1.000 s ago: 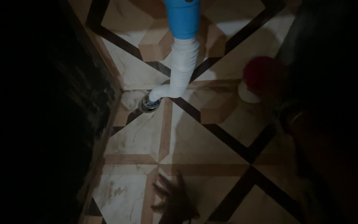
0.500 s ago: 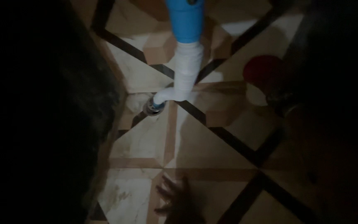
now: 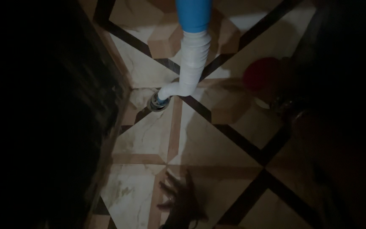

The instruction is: The person repeatedly opens a cabinet under a sink and transfers various bottles and containers from the cabinet to the floor. They handle items one at a time, placing them on the patterned tile floor next to a black bucket and other objects.

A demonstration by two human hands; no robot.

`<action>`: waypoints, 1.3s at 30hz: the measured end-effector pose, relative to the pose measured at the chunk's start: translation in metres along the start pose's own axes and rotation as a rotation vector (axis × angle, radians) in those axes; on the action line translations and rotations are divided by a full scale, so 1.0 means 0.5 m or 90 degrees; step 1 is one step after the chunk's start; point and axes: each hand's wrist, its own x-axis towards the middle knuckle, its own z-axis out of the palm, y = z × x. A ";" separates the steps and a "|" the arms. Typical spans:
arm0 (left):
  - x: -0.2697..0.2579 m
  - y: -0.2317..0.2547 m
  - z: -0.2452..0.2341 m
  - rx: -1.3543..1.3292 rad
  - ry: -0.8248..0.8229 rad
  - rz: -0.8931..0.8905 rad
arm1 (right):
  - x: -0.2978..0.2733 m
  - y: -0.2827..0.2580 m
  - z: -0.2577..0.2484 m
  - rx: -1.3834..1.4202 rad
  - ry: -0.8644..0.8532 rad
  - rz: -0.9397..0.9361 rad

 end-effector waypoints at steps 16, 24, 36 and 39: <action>0.029 -0.010 0.036 -0.017 0.108 0.062 | 0.229 0.180 -0.385 -0.133 0.104 0.195; 0.023 -0.022 0.044 -0.050 0.170 0.085 | 0.094 0.037 -0.348 -0.161 0.027 0.128; 0.110 -0.199 0.177 -0.071 0.317 0.343 | -0.074 -0.262 -0.350 -0.237 -0.160 0.187; 0.069 -0.268 0.212 -0.111 0.431 0.390 | -0.125 -0.356 -0.358 -0.254 -0.201 0.201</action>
